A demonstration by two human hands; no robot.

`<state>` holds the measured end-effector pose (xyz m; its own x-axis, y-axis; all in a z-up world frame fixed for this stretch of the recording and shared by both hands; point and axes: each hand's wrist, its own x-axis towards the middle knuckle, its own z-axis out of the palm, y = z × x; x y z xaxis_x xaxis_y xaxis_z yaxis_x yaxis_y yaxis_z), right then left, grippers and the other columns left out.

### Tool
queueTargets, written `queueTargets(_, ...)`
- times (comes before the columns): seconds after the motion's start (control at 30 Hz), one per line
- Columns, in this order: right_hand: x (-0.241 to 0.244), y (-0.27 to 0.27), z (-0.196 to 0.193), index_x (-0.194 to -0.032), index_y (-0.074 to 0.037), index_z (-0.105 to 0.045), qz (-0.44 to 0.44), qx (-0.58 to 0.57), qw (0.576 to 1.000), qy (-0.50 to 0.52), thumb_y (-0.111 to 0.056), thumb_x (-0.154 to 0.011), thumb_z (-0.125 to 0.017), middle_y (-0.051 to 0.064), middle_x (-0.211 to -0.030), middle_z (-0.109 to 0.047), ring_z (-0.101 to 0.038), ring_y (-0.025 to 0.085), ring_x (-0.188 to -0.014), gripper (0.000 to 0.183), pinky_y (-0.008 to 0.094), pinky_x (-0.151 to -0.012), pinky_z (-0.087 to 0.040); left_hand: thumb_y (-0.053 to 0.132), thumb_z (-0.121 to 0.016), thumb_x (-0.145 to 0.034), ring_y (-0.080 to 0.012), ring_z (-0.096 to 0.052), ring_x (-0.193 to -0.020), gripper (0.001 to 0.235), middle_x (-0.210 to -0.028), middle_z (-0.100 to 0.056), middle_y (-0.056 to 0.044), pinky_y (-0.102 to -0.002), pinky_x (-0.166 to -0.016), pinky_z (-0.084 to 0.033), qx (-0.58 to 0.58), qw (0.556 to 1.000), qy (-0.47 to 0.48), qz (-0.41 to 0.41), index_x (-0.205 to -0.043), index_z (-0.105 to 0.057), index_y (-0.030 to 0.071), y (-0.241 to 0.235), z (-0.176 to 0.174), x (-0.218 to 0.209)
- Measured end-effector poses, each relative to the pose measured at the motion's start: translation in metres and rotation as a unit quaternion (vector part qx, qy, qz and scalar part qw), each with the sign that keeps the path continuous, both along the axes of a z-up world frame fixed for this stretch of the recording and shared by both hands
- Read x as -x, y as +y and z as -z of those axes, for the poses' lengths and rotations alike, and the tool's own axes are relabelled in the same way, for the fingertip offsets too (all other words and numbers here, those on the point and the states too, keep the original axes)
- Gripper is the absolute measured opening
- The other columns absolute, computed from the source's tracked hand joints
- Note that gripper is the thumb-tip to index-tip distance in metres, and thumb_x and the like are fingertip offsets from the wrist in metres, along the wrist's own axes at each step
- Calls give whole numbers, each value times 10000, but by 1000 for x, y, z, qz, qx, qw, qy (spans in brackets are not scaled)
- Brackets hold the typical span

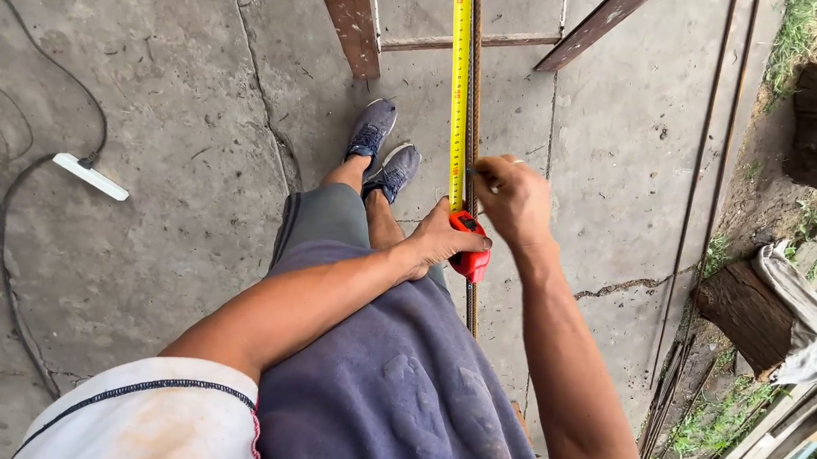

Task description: Measuring lengths of rebar with a tape measure and marking them for processing.

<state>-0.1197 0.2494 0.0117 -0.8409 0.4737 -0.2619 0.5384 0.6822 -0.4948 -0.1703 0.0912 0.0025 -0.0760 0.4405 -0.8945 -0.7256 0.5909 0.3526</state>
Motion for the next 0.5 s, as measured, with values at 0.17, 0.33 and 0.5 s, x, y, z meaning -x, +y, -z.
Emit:
queueTargets(0.17,-28,28,9,-945,-252,-734,49,-8,999,-5,-202,-832,-786,-7,-806,-701,-710,224,-800,134,368,-756,-570,260,-934,-586,-334,-640,-997,690,-1033,-609,-201,-457,-869,-544,5,1000,1,0,-1123,-560,43,-3,-2,1)
queueTargets(0.33,5,6,-6,-955,-224,-767,16,36,999,23,-178,-848,-788,12,-798,-735,-724,226,-786,118,361,-749,-577,274,-943,-569,-333,-647,-994,697,-1027,-618,-195,-448,-862,-547,2,1000,12,4,-1124,-576,63,-1,3,-4)
queueTargets(0.5,1,11,3,-969,-185,-768,7,89,996,22,-157,-869,-772,47,-822,-739,-728,245,-789,103,366,-749,-584,262,-933,-580,-344,-640,-1013,692,-1040,-611,-211,-456,-876,-537,10,1000,9,6,-1120,-565,36,1,0,-1)
